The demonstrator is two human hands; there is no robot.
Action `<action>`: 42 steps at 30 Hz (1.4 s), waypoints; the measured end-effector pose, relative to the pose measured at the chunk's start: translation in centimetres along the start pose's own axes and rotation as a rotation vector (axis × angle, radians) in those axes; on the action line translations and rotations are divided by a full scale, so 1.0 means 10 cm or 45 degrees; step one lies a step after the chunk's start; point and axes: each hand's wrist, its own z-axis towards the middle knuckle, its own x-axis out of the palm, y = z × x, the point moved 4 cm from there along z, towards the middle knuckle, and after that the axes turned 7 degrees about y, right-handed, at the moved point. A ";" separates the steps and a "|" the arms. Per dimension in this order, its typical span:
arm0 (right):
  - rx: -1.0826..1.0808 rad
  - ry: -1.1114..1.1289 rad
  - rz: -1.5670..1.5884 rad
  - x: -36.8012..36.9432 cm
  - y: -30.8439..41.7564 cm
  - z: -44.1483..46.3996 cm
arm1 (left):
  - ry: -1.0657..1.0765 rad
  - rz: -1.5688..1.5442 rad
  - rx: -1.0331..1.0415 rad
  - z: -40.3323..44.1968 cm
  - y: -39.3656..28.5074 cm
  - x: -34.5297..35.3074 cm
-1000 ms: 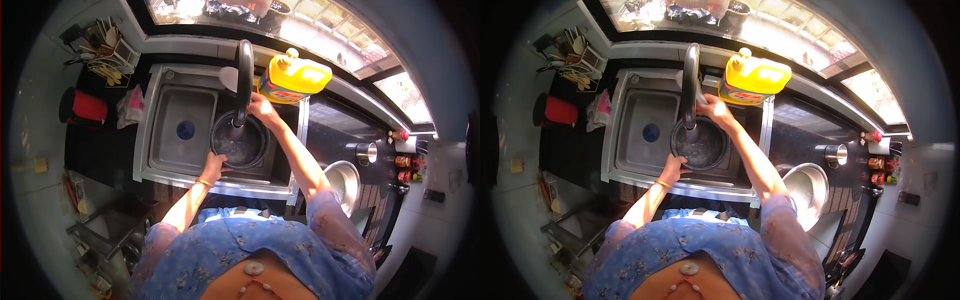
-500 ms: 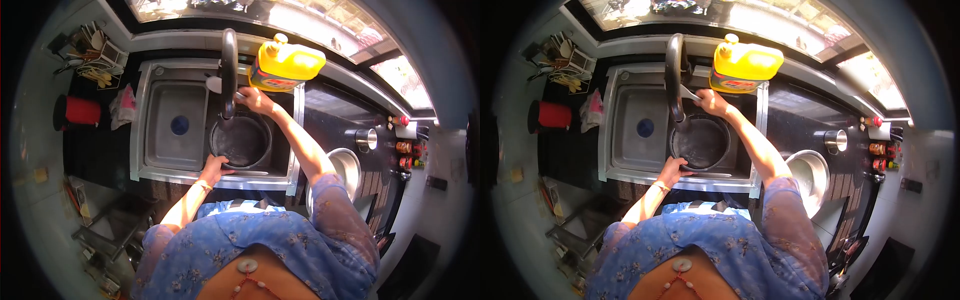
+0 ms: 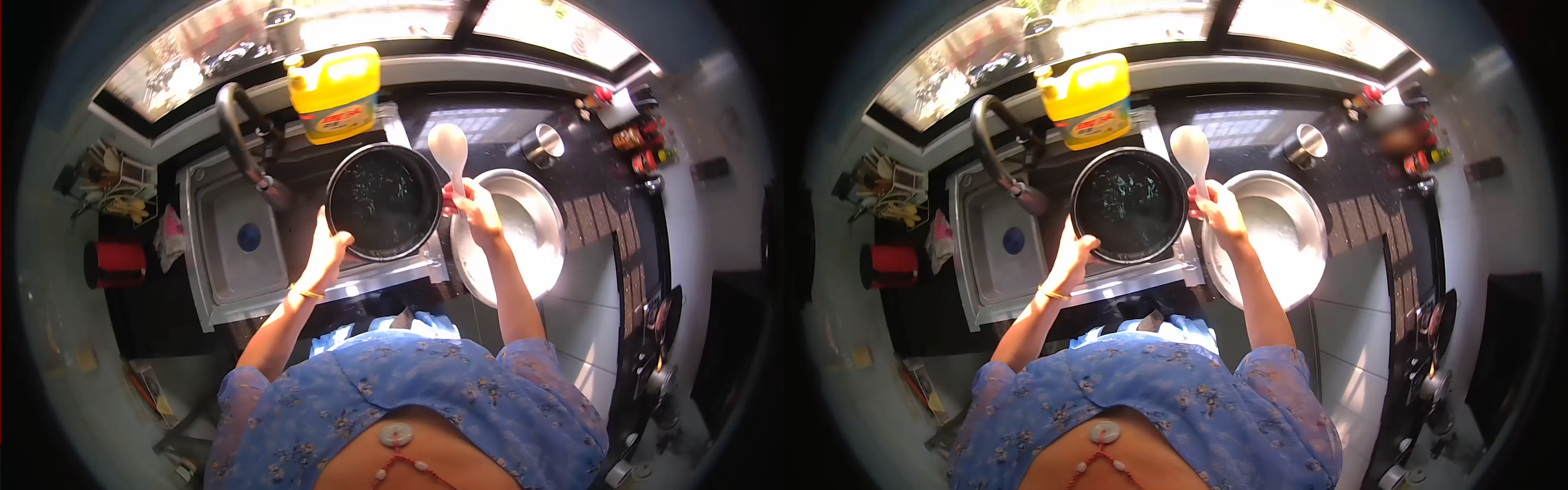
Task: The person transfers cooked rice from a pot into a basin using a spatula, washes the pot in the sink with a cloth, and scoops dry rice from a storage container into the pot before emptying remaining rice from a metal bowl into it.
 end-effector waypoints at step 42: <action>-0.552 -0.195 0.639 -2.28 0.15 -0.87 | -0.251 1.326 1.418 0.35 0.35 2.72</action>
